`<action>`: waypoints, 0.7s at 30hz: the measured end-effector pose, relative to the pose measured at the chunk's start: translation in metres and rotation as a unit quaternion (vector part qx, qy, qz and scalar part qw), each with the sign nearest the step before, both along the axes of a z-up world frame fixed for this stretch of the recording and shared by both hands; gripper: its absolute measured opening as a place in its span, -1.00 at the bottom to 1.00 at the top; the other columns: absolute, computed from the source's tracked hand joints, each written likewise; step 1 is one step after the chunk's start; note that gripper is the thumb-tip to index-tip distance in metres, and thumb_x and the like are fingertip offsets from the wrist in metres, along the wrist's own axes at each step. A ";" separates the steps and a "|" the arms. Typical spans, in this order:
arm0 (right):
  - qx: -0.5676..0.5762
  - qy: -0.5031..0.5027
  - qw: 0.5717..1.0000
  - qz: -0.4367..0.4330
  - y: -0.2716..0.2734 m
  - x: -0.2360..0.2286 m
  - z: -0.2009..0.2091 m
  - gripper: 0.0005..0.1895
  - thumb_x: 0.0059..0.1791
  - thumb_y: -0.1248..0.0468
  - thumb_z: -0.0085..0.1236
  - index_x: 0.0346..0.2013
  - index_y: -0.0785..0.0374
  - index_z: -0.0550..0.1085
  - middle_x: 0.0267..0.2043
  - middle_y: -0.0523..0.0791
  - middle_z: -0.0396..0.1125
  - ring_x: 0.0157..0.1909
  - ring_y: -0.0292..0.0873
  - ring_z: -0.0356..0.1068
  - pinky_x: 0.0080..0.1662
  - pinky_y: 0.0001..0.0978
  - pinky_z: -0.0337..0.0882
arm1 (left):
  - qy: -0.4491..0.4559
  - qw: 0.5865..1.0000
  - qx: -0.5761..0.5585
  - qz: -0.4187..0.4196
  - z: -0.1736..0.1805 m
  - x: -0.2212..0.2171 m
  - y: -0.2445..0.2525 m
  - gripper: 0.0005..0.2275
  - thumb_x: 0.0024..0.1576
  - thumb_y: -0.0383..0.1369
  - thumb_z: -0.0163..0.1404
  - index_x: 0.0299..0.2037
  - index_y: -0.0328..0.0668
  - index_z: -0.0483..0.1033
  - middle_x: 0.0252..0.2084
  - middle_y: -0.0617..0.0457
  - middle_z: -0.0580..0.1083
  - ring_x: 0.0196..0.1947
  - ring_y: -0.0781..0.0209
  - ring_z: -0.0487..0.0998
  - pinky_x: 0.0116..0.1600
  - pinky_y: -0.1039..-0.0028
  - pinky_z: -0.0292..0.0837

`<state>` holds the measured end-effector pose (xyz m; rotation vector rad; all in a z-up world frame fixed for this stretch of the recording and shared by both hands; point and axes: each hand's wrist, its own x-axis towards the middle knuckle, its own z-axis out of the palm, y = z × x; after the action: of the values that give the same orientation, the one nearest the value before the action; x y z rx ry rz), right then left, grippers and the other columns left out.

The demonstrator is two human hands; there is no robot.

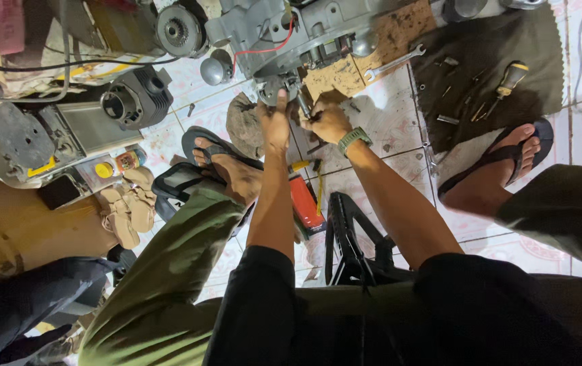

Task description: The person works on a disassembled engine block placed on the floor, using a screwdriver to remove a component. They then use a wrench to loosen and remove a bolt from the engine part, followed by using pliers to extract a small piece. Finally, they use a wrench to tighten a bolt on a separate metal component held in their hand.

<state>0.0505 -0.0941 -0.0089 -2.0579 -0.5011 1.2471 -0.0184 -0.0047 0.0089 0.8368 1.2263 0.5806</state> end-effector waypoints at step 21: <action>0.055 0.134 0.978 0.149 -0.130 0.026 0.011 -0.68 -0.02 0.18 0.16 -0.11 0.33 0.67 -0.14 0.21 0.53 -0.03 0.15 0.51 0.21 0.00 0.40 | 0.125 0.987 -0.053 -0.083 -0.022 -0.028 -0.036 -0.46 0.11 -0.01 0.16 0.10 -0.24 0.32 -0.19 -0.18 0.48 -0.26 -0.02 0.65 -0.10 0.28 0.59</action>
<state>0.0768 -0.2242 0.0023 -1.7320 -0.7525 1.6063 -0.0467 -0.0408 -0.0127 0.9305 1.3859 0.2786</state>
